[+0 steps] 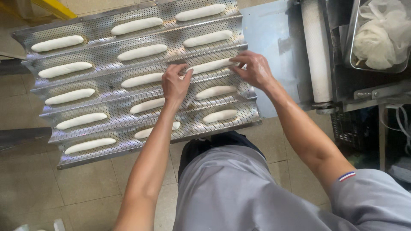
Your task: The person places pieces of dough onto the slots of a metal baking tray and slides the tray into a metal rack.
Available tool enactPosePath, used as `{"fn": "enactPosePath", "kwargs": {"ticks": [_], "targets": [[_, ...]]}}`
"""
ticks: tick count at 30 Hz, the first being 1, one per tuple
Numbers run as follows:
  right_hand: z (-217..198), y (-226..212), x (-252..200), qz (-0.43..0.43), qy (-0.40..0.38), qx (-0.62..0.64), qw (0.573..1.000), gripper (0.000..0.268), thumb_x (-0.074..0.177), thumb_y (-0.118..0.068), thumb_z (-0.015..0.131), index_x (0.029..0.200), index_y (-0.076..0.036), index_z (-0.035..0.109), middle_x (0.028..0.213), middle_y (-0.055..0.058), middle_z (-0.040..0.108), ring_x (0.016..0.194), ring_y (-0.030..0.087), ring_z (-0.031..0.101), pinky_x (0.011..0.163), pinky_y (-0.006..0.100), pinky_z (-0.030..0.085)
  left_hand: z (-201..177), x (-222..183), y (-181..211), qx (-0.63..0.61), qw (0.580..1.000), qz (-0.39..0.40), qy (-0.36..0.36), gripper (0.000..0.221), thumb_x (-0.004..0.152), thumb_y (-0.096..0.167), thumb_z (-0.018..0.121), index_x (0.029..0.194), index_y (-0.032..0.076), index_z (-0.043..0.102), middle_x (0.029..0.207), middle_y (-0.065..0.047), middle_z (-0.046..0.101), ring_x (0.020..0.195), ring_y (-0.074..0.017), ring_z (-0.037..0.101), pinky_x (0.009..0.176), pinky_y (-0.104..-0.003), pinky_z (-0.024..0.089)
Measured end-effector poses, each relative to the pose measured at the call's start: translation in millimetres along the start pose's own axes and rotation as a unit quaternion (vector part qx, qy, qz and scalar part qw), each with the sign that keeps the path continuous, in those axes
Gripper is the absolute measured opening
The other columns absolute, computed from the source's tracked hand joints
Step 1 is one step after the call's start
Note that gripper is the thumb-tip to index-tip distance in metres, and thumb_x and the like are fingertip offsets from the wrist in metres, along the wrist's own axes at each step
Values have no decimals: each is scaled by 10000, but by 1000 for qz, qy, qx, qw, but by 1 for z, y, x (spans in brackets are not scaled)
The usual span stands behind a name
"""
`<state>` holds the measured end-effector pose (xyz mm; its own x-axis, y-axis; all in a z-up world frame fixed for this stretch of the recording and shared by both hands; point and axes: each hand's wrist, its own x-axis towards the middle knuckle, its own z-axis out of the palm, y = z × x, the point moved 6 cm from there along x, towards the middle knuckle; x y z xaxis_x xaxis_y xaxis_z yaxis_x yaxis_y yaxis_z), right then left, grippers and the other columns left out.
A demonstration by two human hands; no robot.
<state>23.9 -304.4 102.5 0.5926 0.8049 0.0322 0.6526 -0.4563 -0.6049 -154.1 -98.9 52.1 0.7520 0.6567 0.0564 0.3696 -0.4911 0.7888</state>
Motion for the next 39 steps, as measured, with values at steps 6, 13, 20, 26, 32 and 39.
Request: {"fn": "enactPosePath", "kwargs": {"ticks": [6, 13, 20, 26, 32, 39], "targets": [[78, -85, -28, -217, -102, -6, 971, 287, 809, -147, 795, 1079, -53, 795, 1138, 123, 747, 1028, 286, 705, 884, 424, 585, 3, -49, -1, -113, 991, -31, -61, 242, 946, 233, 707, 1078, 45, 782, 986, -165, 782, 822, -255, 783, 739, -350, 610], [93, -76, -21, -90, -245, -6, 965, 346, 818, -148, 799, 1137, -30, 731, 1093, 146, 705, 995, 308, 680, 860, 412, 577, 53, -67, -31, -61, 969, -167, -170, 483, 1103, 418, 518, 1081, 9, 772, 812, -223, 745, 754, -320, 731, 732, -418, 541], [47, -38, -47, -146, -99, -7, 984, 411, 791, -202, 848, 1167, -62, 763, 1187, 150, 721, 1039, 331, 698, 875, 446, 569, 64, -63, -4, -130, 957, -163, -204, 459, 870, 461, 728, 1056, 47, 800, 885, -110, 797, 768, -196, 764, 697, -344, 600], [42, -24, -50, -25, -142, 42, 989, 384, 873, -233, 797, 1229, -95, 759, 1099, 123, 726, 971, 280, 705, 855, 413, 567, 25, -51, 36, -228, 951, -113, -174, 326, 852, 272, 815, 1063, 25, 788, 927, -128, 806, 819, -191, 786, 737, -305, 640], [23, -34, -56, 118, -120, 406, 898, 481, 882, -343, 766, 1298, -126, 664, 1134, 43, 726, 965, 128, 703, 827, 312, 591, 25, -45, 45, -401, 874, -170, -215, 340, 838, 157, 798, 1134, 7, 722, 984, -120, 785, 873, -180, 785, 789, -289, 653], [17, 8, -66, 208, -109, 248, 940, 366, 909, -288, 789, 1188, -53, 768, 924, 87, 774, 791, 122, 706, 691, 300, 583, 29, -53, 1, -314, 892, -213, -244, 315, 845, 128, 821, 1108, -38, 771, 994, -177, 796, 874, -182, 784, 818, -271, 653]]}}
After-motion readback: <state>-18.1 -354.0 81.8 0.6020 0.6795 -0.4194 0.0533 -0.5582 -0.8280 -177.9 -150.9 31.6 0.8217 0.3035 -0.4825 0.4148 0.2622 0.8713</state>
